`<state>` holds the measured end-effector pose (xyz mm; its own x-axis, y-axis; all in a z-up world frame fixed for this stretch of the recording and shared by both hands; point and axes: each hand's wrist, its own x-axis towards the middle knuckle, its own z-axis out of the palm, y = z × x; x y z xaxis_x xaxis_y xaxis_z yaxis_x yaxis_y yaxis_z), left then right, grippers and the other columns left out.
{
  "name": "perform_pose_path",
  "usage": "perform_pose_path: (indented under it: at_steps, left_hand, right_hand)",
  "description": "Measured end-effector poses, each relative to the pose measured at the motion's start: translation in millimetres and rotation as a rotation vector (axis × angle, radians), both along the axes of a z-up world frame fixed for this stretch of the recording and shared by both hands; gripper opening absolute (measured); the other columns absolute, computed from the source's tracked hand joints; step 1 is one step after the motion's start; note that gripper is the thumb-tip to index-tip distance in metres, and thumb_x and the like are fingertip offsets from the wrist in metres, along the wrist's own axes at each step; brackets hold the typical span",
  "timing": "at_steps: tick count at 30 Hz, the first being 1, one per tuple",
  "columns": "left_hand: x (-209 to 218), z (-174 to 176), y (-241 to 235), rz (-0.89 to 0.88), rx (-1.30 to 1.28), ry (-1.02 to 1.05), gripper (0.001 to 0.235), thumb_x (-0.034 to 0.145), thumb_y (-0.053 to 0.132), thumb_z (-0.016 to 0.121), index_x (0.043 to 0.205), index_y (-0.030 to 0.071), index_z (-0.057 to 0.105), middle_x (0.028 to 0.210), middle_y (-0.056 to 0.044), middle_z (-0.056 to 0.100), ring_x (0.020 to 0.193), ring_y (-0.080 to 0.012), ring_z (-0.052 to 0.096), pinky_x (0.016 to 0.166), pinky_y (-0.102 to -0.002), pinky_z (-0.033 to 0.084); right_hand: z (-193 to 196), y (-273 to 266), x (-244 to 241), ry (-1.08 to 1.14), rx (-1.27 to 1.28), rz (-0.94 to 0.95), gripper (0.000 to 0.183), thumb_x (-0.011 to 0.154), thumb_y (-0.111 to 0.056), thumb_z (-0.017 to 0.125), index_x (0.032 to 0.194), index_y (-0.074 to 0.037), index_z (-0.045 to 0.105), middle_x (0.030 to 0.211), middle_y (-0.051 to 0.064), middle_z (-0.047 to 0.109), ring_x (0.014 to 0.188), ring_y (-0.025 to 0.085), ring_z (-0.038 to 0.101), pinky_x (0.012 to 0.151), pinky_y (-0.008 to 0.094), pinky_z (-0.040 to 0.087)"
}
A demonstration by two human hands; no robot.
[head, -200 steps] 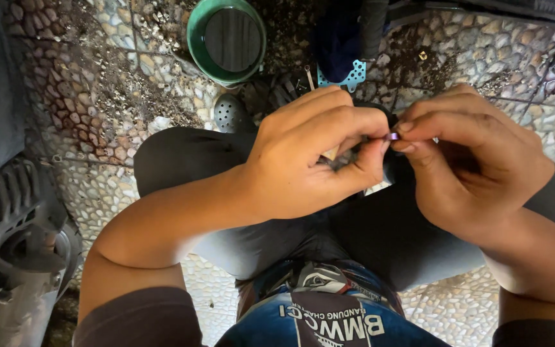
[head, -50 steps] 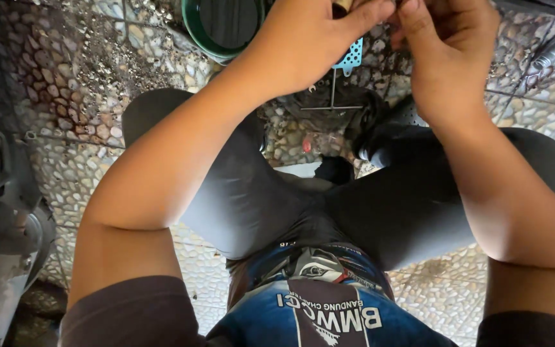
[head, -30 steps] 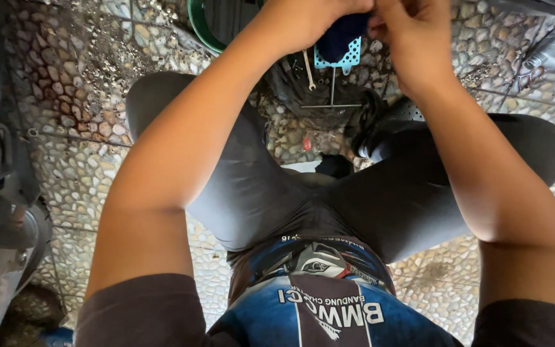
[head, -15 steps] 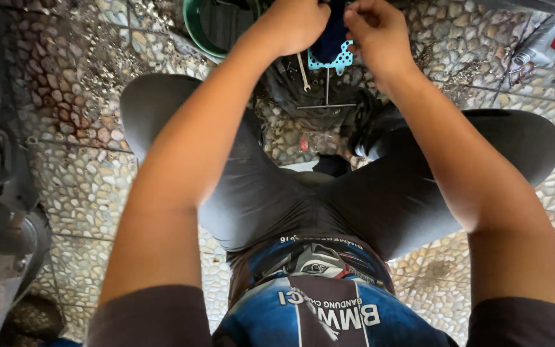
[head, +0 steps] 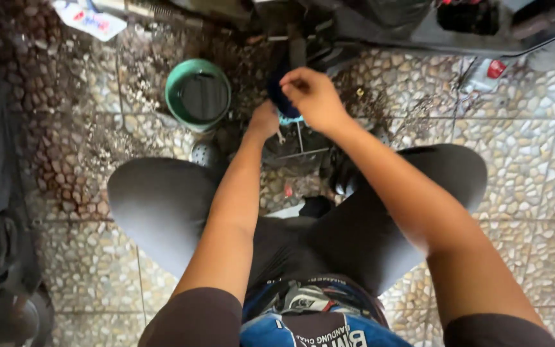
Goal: The person sits on the floor of a motorcycle repair shop and presses a small bushing into a metal collar by hand, fitting the parts together. They then use a wrench on the motorcycle, wipe a metal ring with a dark cloth, and continue working on the motorcycle body.
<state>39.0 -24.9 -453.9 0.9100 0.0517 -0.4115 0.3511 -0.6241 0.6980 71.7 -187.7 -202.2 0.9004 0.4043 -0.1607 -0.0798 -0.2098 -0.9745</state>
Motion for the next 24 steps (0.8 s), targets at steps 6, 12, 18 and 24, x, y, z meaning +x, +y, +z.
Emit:
perform_pose_path:
  at_steps: [6, 12, 18, 24]
  left_hand:
    - [-36, -36, 14, 0.187, 0.059, 0.085, 0.031, 0.093, 0.024, 0.066, 0.111, 0.0, 0.063, 0.11, -0.03, 0.068, 0.109, -0.0495, 0.063, 0.091, -0.056, 0.051]
    - [-63, -24, 23, 0.177, 0.281, 0.268, 0.03, 0.087, 0.027, 0.073, 0.11, 0.007, 0.07, 0.111, -0.023, 0.07, 0.106, -0.0437, 0.067, 0.088, -0.054, 0.055]
    - [-55, -41, 12, 0.111, 0.336, 0.404, 0.026, 0.098, 0.013, 0.057, 0.12, 0.011, 0.07, 0.121, -0.019, 0.068, 0.109, -0.0396, 0.067, 0.087, -0.053, 0.057]
    - [-59, -29, 5, 0.149, 0.33, 0.472, 0.031, 0.1, 0.015, 0.052, 0.128, 0.007, 0.063, 0.132, -0.021, 0.062, 0.116, -0.0403, 0.063, 0.091, -0.054, 0.055]
  right_hand:
    - [33, 4, -11, -0.012, 0.062, 0.011, 0.01, 0.099, -0.006, 0.069, 0.109, -0.004, 0.068, 0.09, 0.0, 0.068, 0.077, 0.007, 0.06, 0.069, 0.024, 0.051]
    - [56, 5, -13, -0.107, -0.07, 0.04, 0.01, 0.099, -0.005, 0.069, 0.109, -0.004, 0.067, 0.092, 0.002, 0.07, 0.081, 0.009, 0.064, 0.073, 0.026, 0.052]
    - [60, 7, -10, -0.118, -0.164, 0.074, 0.011, 0.099, -0.005, 0.069, 0.109, -0.004, 0.067, 0.093, 0.005, 0.072, 0.083, 0.013, 0.068, 0.074, 0.028, 0.055]
    - [49, 3, -6, -0.17, -0.249, 0.08, 0.013, 0.098, -0.004, 0.07, 0.11, -0.003, 0.068, 0.089, 0.005, 0.071, 0.077, 0.011, 0.064, 0.068, 0.027, 0.052]
